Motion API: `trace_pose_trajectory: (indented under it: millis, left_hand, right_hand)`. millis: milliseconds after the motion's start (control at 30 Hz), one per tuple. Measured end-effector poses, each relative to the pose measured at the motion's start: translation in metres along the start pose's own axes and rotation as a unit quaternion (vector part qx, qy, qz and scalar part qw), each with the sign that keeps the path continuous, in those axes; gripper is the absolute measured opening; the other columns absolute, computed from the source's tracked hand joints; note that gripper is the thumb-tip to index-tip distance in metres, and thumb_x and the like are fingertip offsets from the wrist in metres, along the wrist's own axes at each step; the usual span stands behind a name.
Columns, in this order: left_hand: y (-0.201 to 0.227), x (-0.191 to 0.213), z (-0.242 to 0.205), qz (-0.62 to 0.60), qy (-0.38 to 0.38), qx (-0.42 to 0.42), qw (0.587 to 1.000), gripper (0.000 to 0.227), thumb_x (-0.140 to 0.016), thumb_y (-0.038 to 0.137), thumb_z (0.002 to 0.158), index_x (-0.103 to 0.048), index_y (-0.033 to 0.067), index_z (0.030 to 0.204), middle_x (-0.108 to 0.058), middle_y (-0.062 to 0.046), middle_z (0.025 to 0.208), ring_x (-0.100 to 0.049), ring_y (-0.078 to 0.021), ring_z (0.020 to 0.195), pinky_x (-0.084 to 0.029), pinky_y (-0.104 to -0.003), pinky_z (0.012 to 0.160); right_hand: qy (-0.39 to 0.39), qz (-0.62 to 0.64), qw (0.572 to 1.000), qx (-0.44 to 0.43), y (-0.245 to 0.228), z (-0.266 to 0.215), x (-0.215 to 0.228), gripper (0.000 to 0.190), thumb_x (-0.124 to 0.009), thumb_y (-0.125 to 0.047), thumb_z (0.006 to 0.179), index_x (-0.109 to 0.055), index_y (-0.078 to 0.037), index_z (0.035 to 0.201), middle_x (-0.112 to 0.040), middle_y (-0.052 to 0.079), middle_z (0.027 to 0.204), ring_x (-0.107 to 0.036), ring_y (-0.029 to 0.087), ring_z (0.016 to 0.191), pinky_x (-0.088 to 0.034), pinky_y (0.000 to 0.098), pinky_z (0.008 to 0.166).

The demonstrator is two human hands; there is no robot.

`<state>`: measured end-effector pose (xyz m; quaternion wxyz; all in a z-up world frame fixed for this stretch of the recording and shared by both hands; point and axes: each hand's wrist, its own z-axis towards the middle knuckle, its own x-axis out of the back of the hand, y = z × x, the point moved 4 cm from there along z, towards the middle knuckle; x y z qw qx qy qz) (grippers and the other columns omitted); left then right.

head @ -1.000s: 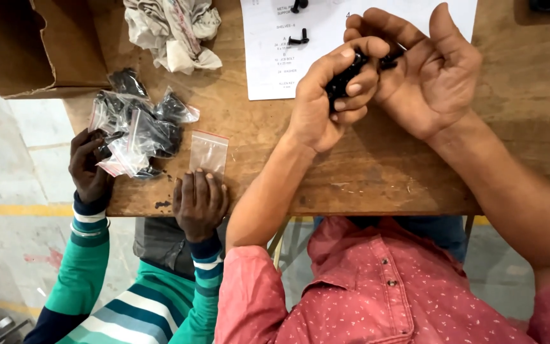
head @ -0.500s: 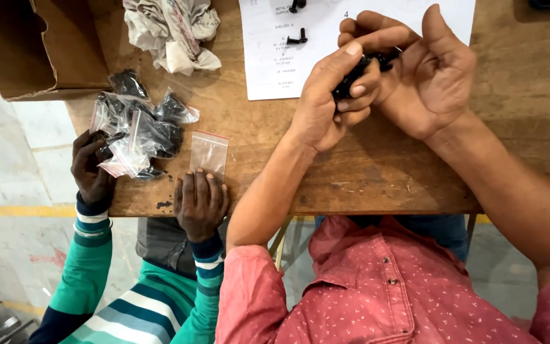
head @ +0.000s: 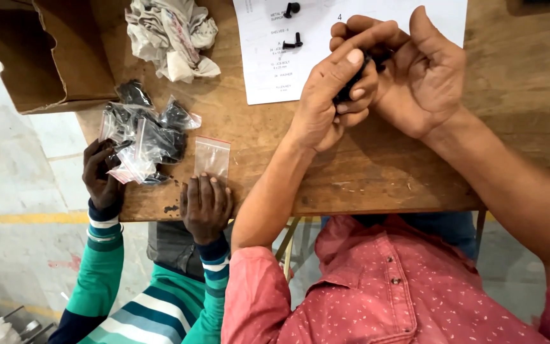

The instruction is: Sorting and counting small black plastic hardware components into small plastic bags.

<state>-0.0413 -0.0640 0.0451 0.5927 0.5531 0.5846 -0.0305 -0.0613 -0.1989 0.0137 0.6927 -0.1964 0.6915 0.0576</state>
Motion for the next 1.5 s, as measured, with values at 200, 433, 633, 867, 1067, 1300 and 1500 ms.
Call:
trace_pose_trajectory:
  millis: [200,433,633,867,1067,1300,1500]
  left_hand:
    - [0.005,-0.007,-0.001,-0.007,-0.014,0.004,1.000,0.050,-0.050,0.024,0.112,-0.041,-0.0027,0.153,-0.045,-0.002,0.079,-0.029,-0.0049,0.054,-0.024,-0.018,0.044]
    - [0.005,0.006,-0.003,0.004,0.023,-0.088,0.996,0.039,-0.049,0.035,0.116,-0.061,0.0005,0.127,-0.040,0.003,0.070,-0.031,-0.0053,0.052,-0.024,-0.020,0.040]
    - [0.019,0.020,-0.004,-0.064,0.058,-0.173,0.981,0.048,-0.051,0.054,0.111,-0.065,0.0079,0.104,-0.037,0.006,0.068,-0.029,-0.0042,0.052,-0.022,-0.019,0.043]
    - [0.012,0.020,-0.004,-0.085,0.078,-0.147,0.982,0.051,-0.056,0.053,0.109,-0.067,0.0033,0.114,-0.041,0.005,0.072,-0.028,-0.0040,0.056,-0.019,-0.020,0.045]
    - [0.016,0.021,-0.003,-0.098,0.111,-0.132,0.980,0.048,-0.059,0.046,0.110,-0.062,0.0025,0.130,-0.051,0.002,0.080,-0.029,-0.0039,0.061,-0.018,-0.021,0.047]
    - [0.011,0.022,-0.004,0.001,0.166,-0.152,0.974,0.051,-0.065,0.047,0.105,-0.070,0.0001,0.125,-0.046,0.006,0.075,-0.030,-0.0031,0.058,-0.021,-0.022,0.045]
    - [0.007,0.012,-0.007,0.156,0.171,-0.180,0.956,0.042,-0.072,0.042,0.098,-0.078,0.0044,0.117,-0.059,0.005,0.074,-0.038,0.0000,0.056,-0.028,-0.019,0.047]
  right_hand:
    - [0.041,-0.043,0.998,0.007,-0.002,0.003,-0.010,0.074,-0.038,-0.052,0.110,-0.044,0.008,0.153,-0.047,0.025,0.144,-0.046,0.033,0.138,-0.048,0.0450,0.108]
    - [0.016,-0.063,0.998,0.008,-0.005,0.006,-0.023,0.073,-0.039,-0.055,0.110,-0.042,0.006,0.150,-0.046,0.022,0.150,-0.046,0.032,0.141,-0.046,0.0517,0.115]
    - [0.203,0.363,0.909,0.022,-0.008,0.007,-0.055,0.106,-0.030,-0.075,0.099,-0.036,0.017,0.149,-0.038,0.036,0.154,-0.035,0.046,0.145,-0.028,0.0529,0.121]
    - [0.195,0.354,0.914,0.032,-0.009,0.006,-0.052,0.119,-0.029,-0.082,0.086,-0.034,0.017,0.152,-0.035,0.035,0.155,-0.031,0.044,0.149,-0.024,0.0513,0.124]
    - [0.206,0.385,0.898,0.052,-0.009,0.007,-0.059,0.119,-0.030,-0.086,0.089,-0.032,0.015,0.153,-0.032,0.033,0.160,-0.033,0.041,0.151,-0.023,0.0491,0.124]
    - [0.204,0.385,0.899,0.050,-0.007,0.007,-0.050,0.118,-0.032,-0.086,0.091,-0.032,0.015,0.153,-0.033,0.033,0.159,-0.035,0.041,0.151,-0.023,0.0492,0.124]
    - [0.196,0.365,0.910,0.029,-0.003,0.007,-0.051,0.117,-0.033,-0.083,0.092,-0.036,0.019,0.150,-0.038,0.036,0.153,-0.039,0.048,0.147,-0.029,0.0539,0.122]
